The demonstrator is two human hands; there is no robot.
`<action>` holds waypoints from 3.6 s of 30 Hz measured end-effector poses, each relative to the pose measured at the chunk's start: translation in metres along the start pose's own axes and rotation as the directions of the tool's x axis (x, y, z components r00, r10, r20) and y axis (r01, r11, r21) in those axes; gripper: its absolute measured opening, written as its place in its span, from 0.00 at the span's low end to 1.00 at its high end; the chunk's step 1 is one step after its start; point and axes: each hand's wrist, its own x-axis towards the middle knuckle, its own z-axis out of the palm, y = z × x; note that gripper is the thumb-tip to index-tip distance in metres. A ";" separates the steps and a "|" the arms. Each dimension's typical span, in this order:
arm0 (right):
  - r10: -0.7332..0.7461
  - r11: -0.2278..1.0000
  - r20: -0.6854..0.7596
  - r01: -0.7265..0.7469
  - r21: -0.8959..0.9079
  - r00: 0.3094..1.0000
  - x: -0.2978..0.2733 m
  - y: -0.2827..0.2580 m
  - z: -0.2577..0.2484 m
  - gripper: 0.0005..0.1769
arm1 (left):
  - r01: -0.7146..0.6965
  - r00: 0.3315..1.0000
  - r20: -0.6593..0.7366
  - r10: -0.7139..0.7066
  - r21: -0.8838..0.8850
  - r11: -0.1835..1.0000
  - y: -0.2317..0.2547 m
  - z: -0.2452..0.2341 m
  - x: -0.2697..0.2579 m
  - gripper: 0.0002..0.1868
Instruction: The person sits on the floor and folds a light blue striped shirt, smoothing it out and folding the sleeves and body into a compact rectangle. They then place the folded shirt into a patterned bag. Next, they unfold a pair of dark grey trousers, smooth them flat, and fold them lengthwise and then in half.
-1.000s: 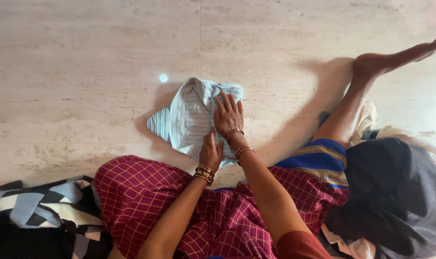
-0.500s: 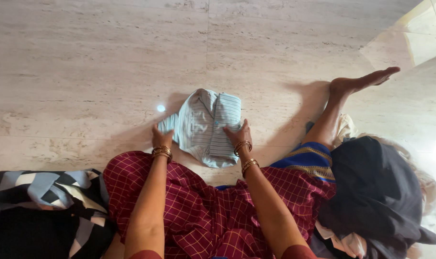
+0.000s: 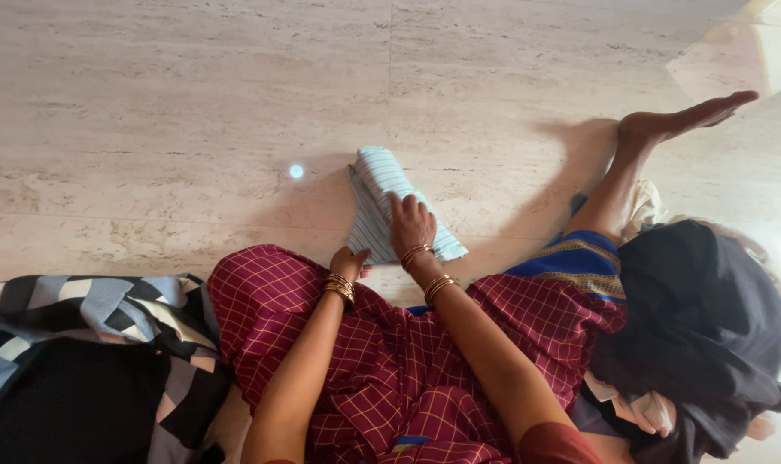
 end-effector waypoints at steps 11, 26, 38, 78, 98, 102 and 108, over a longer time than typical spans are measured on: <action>-0.438 0.897 -0.078 0.441 0.017 0.895 -0.071 0.027 0.036 0.18 | -0.106 0.935 -0.039 0.353 0.918 0.383 0.114 -0.006 -0.114 0.18; 0.082 0.983 0.080 -0.094 0.157 0.993 0.004 0.068 0.044 0.30 | -0.324 0.760 0.195 0.620 0.941 0.101 0.129 0.072 -0.011 0.33; 0.106 0.977 0.250 -0.148 0.156 0.962 0.111 0.089 0.036 0.33 | -0.281 0.834 0.145 0.533 0.942 0.184 0.164 0.048 0.051 0.29; 0.246 0.960 -0.004 -0.243 0.140 0.969 -0.050 0.077 0.072 0.34 | -0.232 0.822 0.066 0.565 0.946 0.227 0.088 0.099 -0.067 0.32; 0.060 0.984 -0.054 -0.050 0.173 0.997 0.053 0.099 0.067 0.34 | -0.277 0.758 0.099 0.645 0.944 0.180 0.117 0.084 0.027 0.38; 0.147 0.987 -0.094 -0.140 0.072 0.985 0.032 0.116 0.067 0.38 | -0.257 0.752 0.113 0.650 0.958 0.130 0.103 0.063 0.020 0.42; 0.430 0.882 0.170 -0.453 0.132 0.887 -0.023 0.126 0.050 0.46 | -0.147 0.896 0.005 0.443 0.947 0.286 0.083 0.054 -0.014 0.51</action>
